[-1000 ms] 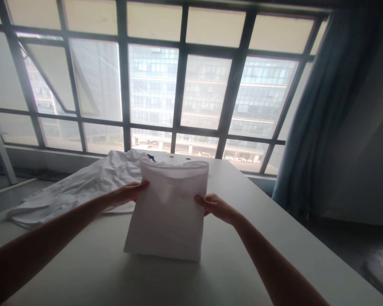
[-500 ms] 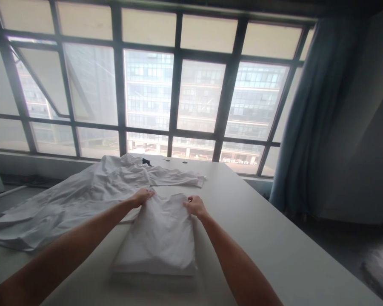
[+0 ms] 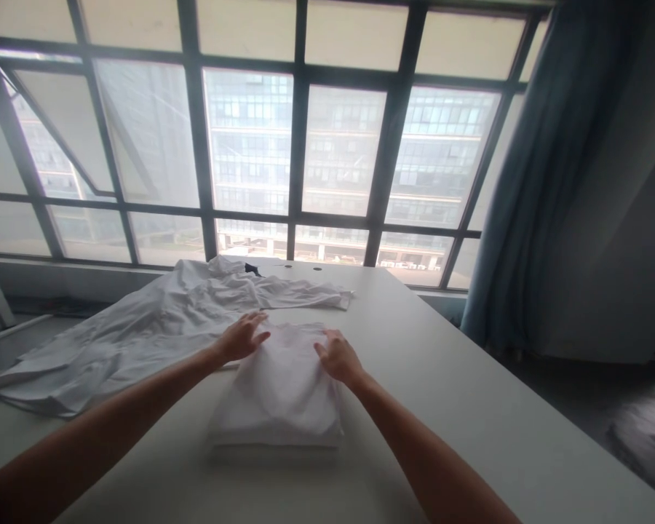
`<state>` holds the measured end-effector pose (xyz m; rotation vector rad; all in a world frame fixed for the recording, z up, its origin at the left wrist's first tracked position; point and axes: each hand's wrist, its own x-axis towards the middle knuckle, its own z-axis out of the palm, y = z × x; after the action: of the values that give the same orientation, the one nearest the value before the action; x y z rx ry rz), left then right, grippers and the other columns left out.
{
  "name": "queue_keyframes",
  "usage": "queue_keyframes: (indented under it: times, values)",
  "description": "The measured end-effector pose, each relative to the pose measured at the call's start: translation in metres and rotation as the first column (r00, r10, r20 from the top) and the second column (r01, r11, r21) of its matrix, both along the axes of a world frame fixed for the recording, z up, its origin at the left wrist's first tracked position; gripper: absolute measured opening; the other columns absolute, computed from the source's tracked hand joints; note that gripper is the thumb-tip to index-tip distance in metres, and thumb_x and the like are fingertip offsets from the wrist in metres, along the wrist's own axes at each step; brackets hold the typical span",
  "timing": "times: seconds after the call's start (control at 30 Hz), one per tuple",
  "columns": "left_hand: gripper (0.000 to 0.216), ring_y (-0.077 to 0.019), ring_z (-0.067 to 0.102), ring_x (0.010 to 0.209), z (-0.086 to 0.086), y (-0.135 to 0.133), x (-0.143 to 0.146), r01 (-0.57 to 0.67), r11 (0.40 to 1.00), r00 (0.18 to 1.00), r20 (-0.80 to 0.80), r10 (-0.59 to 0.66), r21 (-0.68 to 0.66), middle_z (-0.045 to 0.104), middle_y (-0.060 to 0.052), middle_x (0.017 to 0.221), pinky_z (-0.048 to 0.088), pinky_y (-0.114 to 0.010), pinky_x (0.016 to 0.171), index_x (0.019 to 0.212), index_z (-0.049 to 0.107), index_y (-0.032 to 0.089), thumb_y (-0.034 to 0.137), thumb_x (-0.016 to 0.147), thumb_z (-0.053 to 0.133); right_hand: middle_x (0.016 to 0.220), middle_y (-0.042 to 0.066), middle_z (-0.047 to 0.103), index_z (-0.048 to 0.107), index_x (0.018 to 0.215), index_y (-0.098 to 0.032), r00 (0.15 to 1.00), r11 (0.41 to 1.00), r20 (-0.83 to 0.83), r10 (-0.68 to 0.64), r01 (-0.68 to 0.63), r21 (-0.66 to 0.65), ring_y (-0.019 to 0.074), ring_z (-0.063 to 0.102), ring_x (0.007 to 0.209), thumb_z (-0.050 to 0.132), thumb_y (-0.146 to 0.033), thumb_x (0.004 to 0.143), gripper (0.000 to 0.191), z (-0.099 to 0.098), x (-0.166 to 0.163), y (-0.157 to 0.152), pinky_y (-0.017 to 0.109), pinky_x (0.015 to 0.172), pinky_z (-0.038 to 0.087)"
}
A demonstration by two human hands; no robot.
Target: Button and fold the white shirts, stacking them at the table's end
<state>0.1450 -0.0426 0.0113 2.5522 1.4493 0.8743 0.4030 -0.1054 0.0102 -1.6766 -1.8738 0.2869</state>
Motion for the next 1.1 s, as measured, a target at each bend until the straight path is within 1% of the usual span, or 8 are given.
queue_keyframes:
  times: [0.1,0.17,0.37,0.6,0.7,0.8,0.87,1.1]
  values:
    - [0.05,-0.0273,0.045,0.135,-0.007,-0.034,0.012,0.22,0.976,0.953,-0.214,-0.214,0.002,0.053,-0.013,0.143,0.028,-0.043,0.115,0.137,0.053,0.016,0.043,0.096,0.046,0.142,0.018,0.052,0.052,0.138,-0.009,0.982,0.993,0.157,0.107,-0.113,0.032,0.0282,0.048,0.131,0.049,-0.04,0.093,0.055,0.007,-0.026,-0.038,0.039,0.111,0.035]
    - [0.054,-0.0271,0.038,0.14,-0.017,-0.049,0.015,0.266,0.963,0.921,-0.285,-0.266,-0.039,0.046,-0.013,0.149,0.023,-0.046,0.118,0.143,0.047,0.017,0.047,0.098,0.039,0.15,0.018,0.043,0.046,0.144,-0.008,0.957,0.987,0.245,0.156,-0.16,-0.002,0.0296,0.037,0.14,0.045,-0.046,0.094,0.062,0.006,-0.043,-0.059,0.043,0.116,0.026]
    - [0.075,-0.0291,0.018,0.148,-0.045,-0.049,-0.002,0.133,0.974,0.939,-0.291,-0.183,-0.185,0.024,-0.018,0.158,0.021,-0.044,0.119,0.149,0.035,0.008,0.061,0.096,0.033,0.158,0.017,0.027,0.034,0.151,-0.008,0.915,0.969,0.337,0.221,-0.166,-0.184,0.0274,0.019,0.148,0.026,-0.052,0.099,0.068,-0.017,-0.056,-0.081,0.049,0.12,0.01]
    - [0.072,-0.028,0.018,0.148,-0.033,-0.054,-0.005,0.026,0.985,0.932,-0.352,-0.086,-0.173,0.026,-0.019,0.158,0.017,-0.043,0.12,0.149,0.035,0.006,0.057,0.099,0.029,0.159,0.014,0.026,0.033,0.152,-0.011,0.89,0.955,0.357,0.283,-0.225,-0.196,0.0253,0.017,0.149,0.024,-0.056,0.098,0.07,-0.02,-0.039,-0.065,0.045,0.121,0.008]
    - [0.071,-0.0266,0.019,0.148,-0.028,-0.082,0.004,0.19,0.975,0.903,-0.368,-0.22,-0.118,0.027,-0.016,0.158,0.016,-0.044,0.12,0.149,0.036,0.01,0.059,0.099,0.026,0.158,0.013,0.029,0.037,0.15,-0.012,0.87,0.949,0.383,0.31,-0.26,-0.177,0.0249,0.019,0.149,0.025,-0.055,0.099,0.068,-0.018,-0.033,-0.059,0.045,0.121,0.008]
    - [0.074,-0.0253,0.02,0.148,-0.03,-0.11,0.011,0.342,0.93,0.863,-0.345,-0.369,-0.137,0.026,-0.015,0.158,0.017,-0.043,0.121,0.152,0.032,0.013,0.063,0.098,0.024,0.157,0.015,0.03,0.038,0.149,-0.009,0.882,0.975,0.417,0.22,-0.188,-0.117,0.0246,0.02,0.148,0.025,-0.049,0.1,0.065,-0.019,-0.035,-0.06,0.045,0.121,0.007]
    - [0.075,-0.0266,0.019,0.148,-0.033,-0.122,0.012,0.346,0.925,0.868,-0.32,-0.379,-0.158,0.025,-0.015,0.158,0.017,-0.044,0.121,0.153,0.03,0.012,0.063,0.098,0.023,0.159,0.014,0.028,0.035,0.151,-0.009,0.895,0.984,0.41,0.176,-0.148,-0.1,0.0235,0.018,0.149,0.022,-0.046,0.1,0.064,-0.022,-0.04,-0.066,0.044,0.121,0.008]
    - [0.08,-0.0298,0.012,0.149,-0.033,-0.131,0.004,0.3,0.926,0.881,-0.304,-0.362,-0.231,0.021,-0.013,0.16,0.012,-0.048,0.12,0.154,0.027,0.015,0.069,0.095,0.023,0.161,0.01,0.019,0.026,0.154,-0.011,0.883,0.957,0.4,0.247,-0.156,-0.247,0.0239,0.012,0.15,0.016,-0.059,0.098,0.075,-0.028,-0.043,-0.08,0.045,0.121,0.007]
